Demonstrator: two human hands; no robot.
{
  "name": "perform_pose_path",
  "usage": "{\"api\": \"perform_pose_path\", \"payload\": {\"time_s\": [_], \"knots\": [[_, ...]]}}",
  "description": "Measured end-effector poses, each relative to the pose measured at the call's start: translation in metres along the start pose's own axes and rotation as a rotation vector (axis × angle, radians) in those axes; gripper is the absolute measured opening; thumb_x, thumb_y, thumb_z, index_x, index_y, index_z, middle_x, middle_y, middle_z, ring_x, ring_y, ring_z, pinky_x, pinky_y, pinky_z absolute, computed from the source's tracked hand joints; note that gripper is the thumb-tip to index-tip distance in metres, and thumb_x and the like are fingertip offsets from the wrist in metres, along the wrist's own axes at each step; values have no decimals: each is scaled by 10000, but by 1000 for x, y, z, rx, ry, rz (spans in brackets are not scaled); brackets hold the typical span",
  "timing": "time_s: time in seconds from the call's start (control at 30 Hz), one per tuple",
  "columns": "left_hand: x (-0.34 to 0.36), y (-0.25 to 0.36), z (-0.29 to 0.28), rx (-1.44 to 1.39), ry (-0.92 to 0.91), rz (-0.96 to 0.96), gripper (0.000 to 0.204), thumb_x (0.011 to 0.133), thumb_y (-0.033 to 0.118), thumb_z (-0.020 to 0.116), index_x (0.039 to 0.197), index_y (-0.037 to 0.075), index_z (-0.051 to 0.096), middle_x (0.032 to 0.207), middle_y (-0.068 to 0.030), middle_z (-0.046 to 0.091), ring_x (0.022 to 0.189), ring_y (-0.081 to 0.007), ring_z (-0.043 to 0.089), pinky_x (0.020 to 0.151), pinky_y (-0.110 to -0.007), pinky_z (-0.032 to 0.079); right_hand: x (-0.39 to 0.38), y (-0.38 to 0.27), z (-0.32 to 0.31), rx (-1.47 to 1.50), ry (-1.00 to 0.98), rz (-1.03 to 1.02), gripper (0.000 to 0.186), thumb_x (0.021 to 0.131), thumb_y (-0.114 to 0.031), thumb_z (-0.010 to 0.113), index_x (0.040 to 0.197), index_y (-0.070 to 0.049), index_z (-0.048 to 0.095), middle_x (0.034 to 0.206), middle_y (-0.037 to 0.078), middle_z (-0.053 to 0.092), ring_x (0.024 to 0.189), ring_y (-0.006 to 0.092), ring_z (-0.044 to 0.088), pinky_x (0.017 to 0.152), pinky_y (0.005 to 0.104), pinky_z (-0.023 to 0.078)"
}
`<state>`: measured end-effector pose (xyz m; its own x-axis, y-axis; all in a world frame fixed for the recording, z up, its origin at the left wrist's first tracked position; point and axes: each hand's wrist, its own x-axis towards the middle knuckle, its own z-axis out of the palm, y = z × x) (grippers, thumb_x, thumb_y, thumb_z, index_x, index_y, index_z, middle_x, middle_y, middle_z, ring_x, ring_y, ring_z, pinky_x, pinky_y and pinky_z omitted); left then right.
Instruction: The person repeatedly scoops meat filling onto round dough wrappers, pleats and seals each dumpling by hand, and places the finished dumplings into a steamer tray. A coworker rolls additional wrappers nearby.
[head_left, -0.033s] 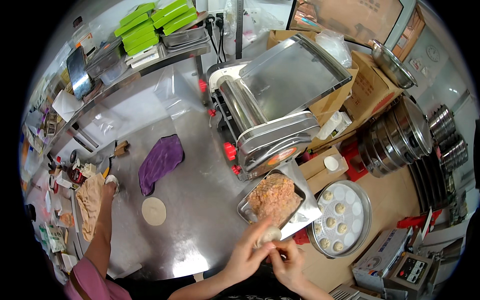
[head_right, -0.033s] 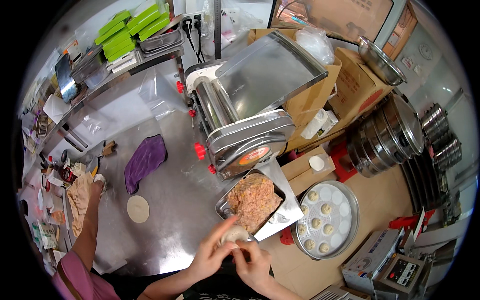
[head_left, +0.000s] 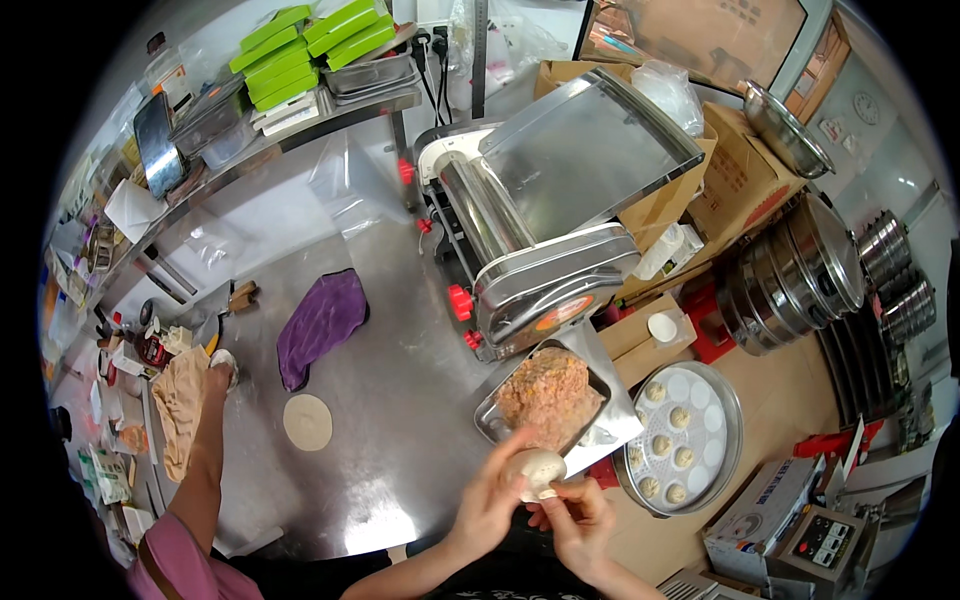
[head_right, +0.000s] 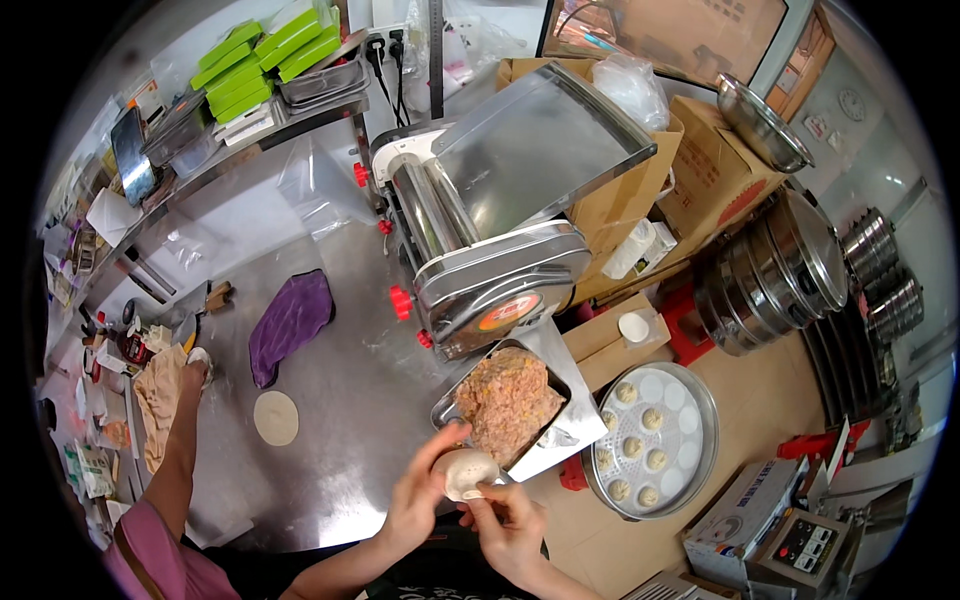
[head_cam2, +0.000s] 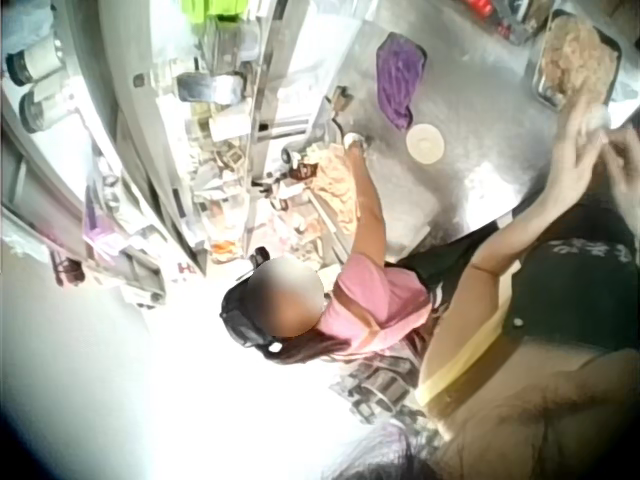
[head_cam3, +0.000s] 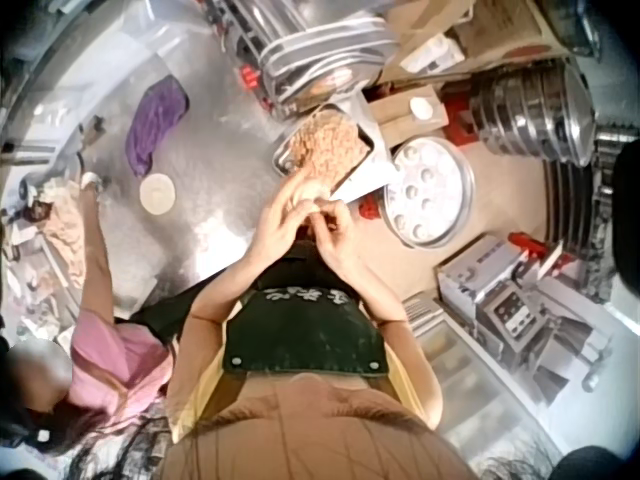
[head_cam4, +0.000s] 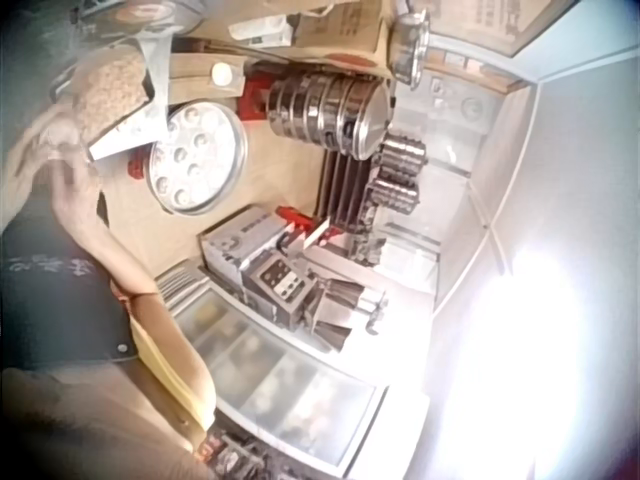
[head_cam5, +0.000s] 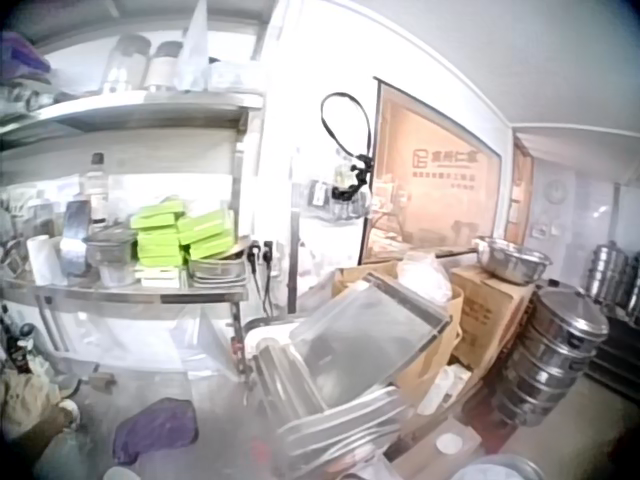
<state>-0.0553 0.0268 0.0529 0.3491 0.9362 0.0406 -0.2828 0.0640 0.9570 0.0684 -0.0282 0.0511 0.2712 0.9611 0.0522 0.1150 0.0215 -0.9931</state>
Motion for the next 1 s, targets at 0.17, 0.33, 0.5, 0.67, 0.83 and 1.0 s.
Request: {"api": "perform_pose_path", "payload": {"time_s": [0.17, 0.33, 0.5, 0.67, 0.83, 1.0], "knots": [[0, -46, 10, -699, 185, -206, 518, 1025, 464, 268, 1194, 22, 477, 1141, -169, 569, 1019, -269, 600, 872, -392, 498, 2, -12, -6, -51, -39, 20, 100, 867, 33, 646, 963, 47, 621, 811, 130, 641, 565, 147, 611, 473, 226, 491], [4, -52, 12, -574, 147, -302, 510, 1025, 474, 246, 1109, 32, 485, 1057, -162, 603, 1015, -292, 614, 886, -419, 503, 12, -1, -15, -325, 3, -267, 165, 794, 21, 729, 952, 10, 683, 898, 102, 601, 665, 164, 625, 498, 243, 504], [13, -43, -5, -384, -11, -422, 446, 1040, 407, 304, 1063, 24, 532, 993, -109, 593, 944, -170, 595, 837, -329, 494, 23, -18, -33, -700, -221, -653, 294, 711, -30, 763, 992, -18, 679, 911, 54, 599, 691, 178, 611, 503, 266, 486], [44, -18, -19, -8, -522, -586, 481, 1034, 457, 315, 1054, 32, 539, 945, -36, 573, 825, -102, 532, 740, -260, 463, 46, -36, -58, -801, -600, -826, 307, 680, -59, 694, 983, -17, 666, 951, 48, 601, 733, 154, 603, 510, 256, 487], [69, -20, -21, 34, -898, -710, 594, 1006, 535, 309, 1172, 11, 533, 1002, -50, 586, 909, -111, 543, 785, -281, 467, 60, -43, -64, -565, -715, -898, 282, 720, -39, 686, 996, 1, 644, 1025, 87, 611, 810, 195, 647, 601, 292, 549], [36, -36, 11, -613, -581, -385, 824, 936, 670, 217, 1419, 12, 329, 1281, -116, 513, 1204, -202, 489, 1034, -360, 374, 68, -37, -79, -439, -631, -775, 349, 727, 37, 679, 1068, 12, 611, 1040, 113, 602, 834, 238, 664, 641, 325, 567]]}}
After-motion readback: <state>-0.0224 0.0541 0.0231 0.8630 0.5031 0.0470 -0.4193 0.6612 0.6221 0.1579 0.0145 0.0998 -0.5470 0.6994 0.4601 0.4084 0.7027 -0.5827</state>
